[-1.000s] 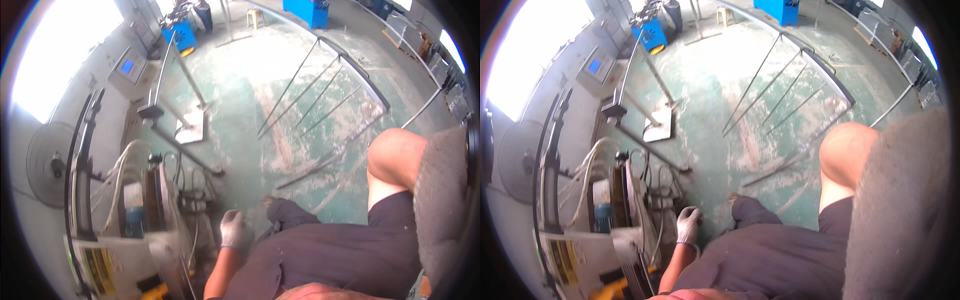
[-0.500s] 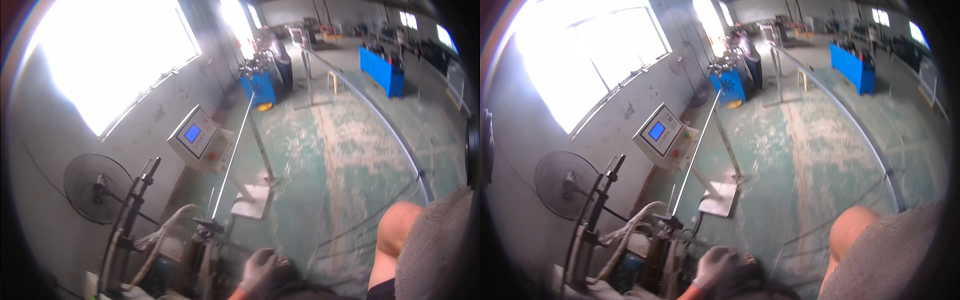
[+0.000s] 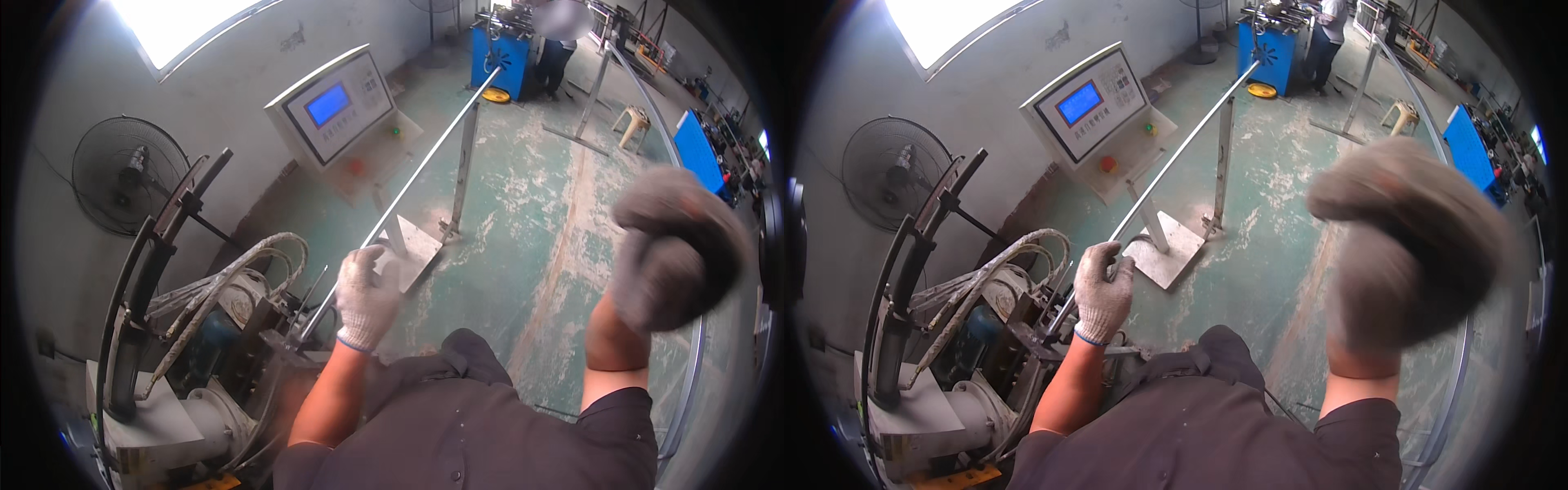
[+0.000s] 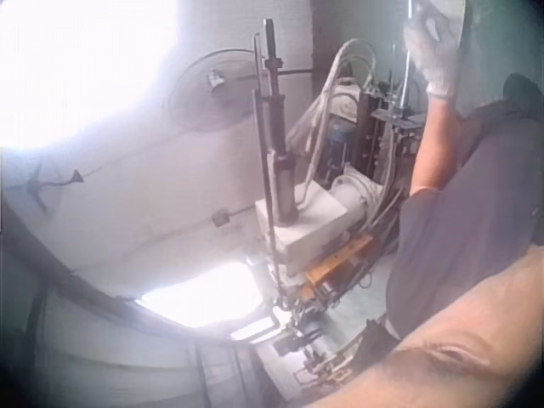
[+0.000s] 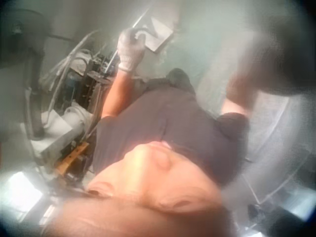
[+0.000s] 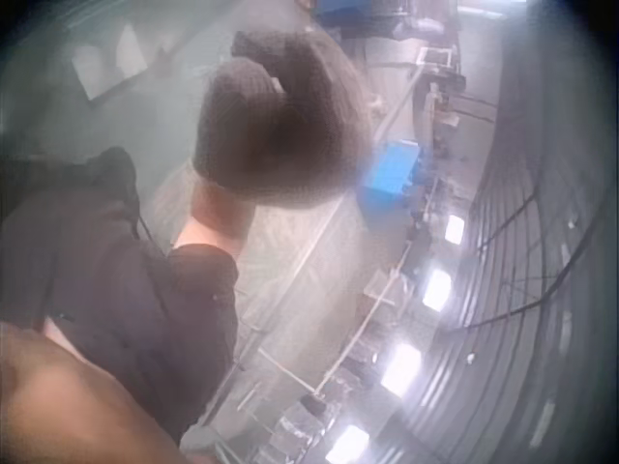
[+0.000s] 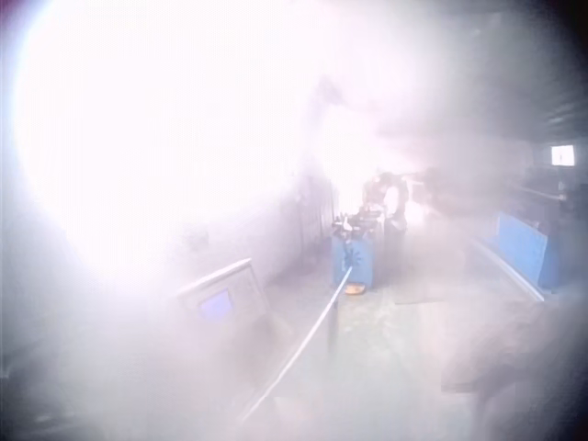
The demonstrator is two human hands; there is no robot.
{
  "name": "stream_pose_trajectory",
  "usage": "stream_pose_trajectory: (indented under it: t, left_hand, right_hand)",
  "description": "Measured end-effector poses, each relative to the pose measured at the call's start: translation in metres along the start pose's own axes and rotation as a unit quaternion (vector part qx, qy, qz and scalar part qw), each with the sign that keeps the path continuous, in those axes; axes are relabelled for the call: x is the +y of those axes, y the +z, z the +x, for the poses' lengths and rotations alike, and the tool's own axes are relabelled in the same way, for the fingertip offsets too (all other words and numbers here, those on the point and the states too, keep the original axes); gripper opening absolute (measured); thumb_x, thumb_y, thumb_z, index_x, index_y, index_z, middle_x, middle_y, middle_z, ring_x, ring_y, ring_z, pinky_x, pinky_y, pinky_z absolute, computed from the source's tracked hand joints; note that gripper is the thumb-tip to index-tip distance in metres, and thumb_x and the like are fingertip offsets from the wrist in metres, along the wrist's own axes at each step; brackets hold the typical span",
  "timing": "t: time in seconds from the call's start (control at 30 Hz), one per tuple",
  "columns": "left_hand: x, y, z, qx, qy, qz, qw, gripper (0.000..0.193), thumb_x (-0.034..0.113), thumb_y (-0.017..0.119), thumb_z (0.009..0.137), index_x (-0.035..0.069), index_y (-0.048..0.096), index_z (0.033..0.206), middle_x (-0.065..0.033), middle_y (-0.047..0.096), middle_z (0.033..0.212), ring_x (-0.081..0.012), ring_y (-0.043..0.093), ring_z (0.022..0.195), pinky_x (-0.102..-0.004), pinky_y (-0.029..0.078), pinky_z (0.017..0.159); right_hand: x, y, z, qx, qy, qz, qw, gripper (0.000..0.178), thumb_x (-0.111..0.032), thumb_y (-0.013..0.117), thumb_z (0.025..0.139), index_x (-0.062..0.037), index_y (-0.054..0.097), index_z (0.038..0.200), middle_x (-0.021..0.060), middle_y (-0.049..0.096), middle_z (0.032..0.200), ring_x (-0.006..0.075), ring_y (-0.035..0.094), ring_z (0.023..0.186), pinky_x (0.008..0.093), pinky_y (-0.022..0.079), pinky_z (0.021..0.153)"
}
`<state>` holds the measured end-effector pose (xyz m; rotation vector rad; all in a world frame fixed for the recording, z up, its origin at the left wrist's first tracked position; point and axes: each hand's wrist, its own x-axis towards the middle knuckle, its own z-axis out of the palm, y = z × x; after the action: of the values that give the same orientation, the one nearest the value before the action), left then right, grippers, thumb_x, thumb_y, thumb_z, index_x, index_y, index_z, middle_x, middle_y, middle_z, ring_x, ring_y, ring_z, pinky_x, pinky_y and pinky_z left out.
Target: The person bends a long metal rod by hand, measures it on a wooden workbench, and then uses a machine to bend multiple rods. They operate a control panel and handle the rods throughout the process.
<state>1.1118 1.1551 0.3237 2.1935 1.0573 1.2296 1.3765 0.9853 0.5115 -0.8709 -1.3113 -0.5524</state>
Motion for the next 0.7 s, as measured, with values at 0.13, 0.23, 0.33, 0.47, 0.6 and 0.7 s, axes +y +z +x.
stream_pose_trajectory:
  t: [0.13, 0.23, 0.33, 0.47, 0.6, 0.7]
  left_hand:
    - [-0.061, 0.023, 0.041, 0.025, -0.072, 0.159, 0.984, 0.029, 0.013, 0.082, 0.093, 0.002, 0.073, 0.118, -0.018, 0.075, 0.112, -0.0354, 0.074, 0.105, -0.0451, 0.059, 0.094]
    - [-0.101, 0.053, 0.04, -0.033, -0.256, 0.132, 0.957, 0.026, 0.026, 0.08, 0.098, 0.004, 0.076, 0.112, -0.0195, 0.079, 0.104, -0.0372, 0.077, 0.098, -0.0474, 0.06, 0.09]
    - [-0.07, 0.079, 0.056, -0.125, -0.303, 0.356, 0.875, 0.038, 0.047, 0.078, 0.095, 0.012, 0.08, 0.11, -0.0181, 0.08, 0.108, -0.0396, 0.077, 0.105, -0.0501, 0.059, 0.093]
    - [-0.056, 0.097, 0.084, -0.145, -0.418, 0.362, 0.82, 0.042, 0.05, 0.08, 0.09, 0.013, 0.079, 0.11, -0.018, 0.08, 0.111, -0.0387, 0.077, 0.11, -0.0501, 0.059, 0.098]
    - [-0.056, 0.1, 0.092, -0.163, -0.457, 0.398, 0.778, 0.031, 0.035, 0.079, 0.086, 0.015, 0.084, 0.11, -0.0182, 0.082, 0.103, -0.0384, 0.079, 0.104, -0.0488, 0.06, 0.091]
    - [-0.063, 0.103, 0.09, -0.17, -0.467, 0.417, 0.761, 0.03, 0.034, 0.077, 0.089, 0.018, 0.086, 0.113, -0.0152, 0.083, 0.106, -0.0376, 0.079, 0.106, -0.0473, 0.061, 0.093]
  right_hand:
    - [0.122, 0.067, -0.016, -0.125, 0.101, 0.048, 0.986, 0.02, 0.0, 0.082, 0.098, 0.0054, 0.077, 0.117, 0.0102, 0.079, 0.093, 0.0137, 0.075, 0.083, 0.0303, 0.061, 0.076]
    - [0.216, 0.108, -0.037, -0.216, 0.163, 0.034, 0.962, 0.02, -0.002, 0.08, 0.096, 0.0026, 0.078, 0.115, 0.0135, 0.078, 0.088, 0.0196, 0.076, 0.073, 0.032, 0.06, 0.067]
    - [0.32, 0.152, -0.077, -0.245, 0.191, 0.052, 0.949, 0.017, -0.009, 0.079, 0.095, -0.0026, 0.079, 0.11, 0.0191, 0.081, 0.099, 0.0316, 0.08, 0.079, 0.0391, 0.063, 0.071]
    - [0.417, 0.2, -0.103, -0.318, 0.276, 0.037, 0.906, 0.031, -0.018, 0.078, 0.095, -0.0105, 0.076, 0.125, 0.0157, 0.081, 0.111, 0.0362, 0.079, 0.101, 0.0429, 0.063, 0.091]
    - [0.473, 0.257, -0.1, -0.399, 0.326, 0.014, 0.857, 0.053, -0.024, 0.079, 0.093, -0.0131, 0.067, 0.143, 0.0173, 0.077, 0.129, 0.0364, 0.074, 0.121, 0.045, 0.058, 0.107]
    - [0.504, 0.3, -0.102, -0.412, 0.322, -0.005, 0.853, 0.076, -0.031, 0.084, 0.089, -0.0087, 0.056, 0.156, 0.019, 0.072, 0.14, 0.0353, 0.07, 0.129, 0.0431, 0.055, 0.112]
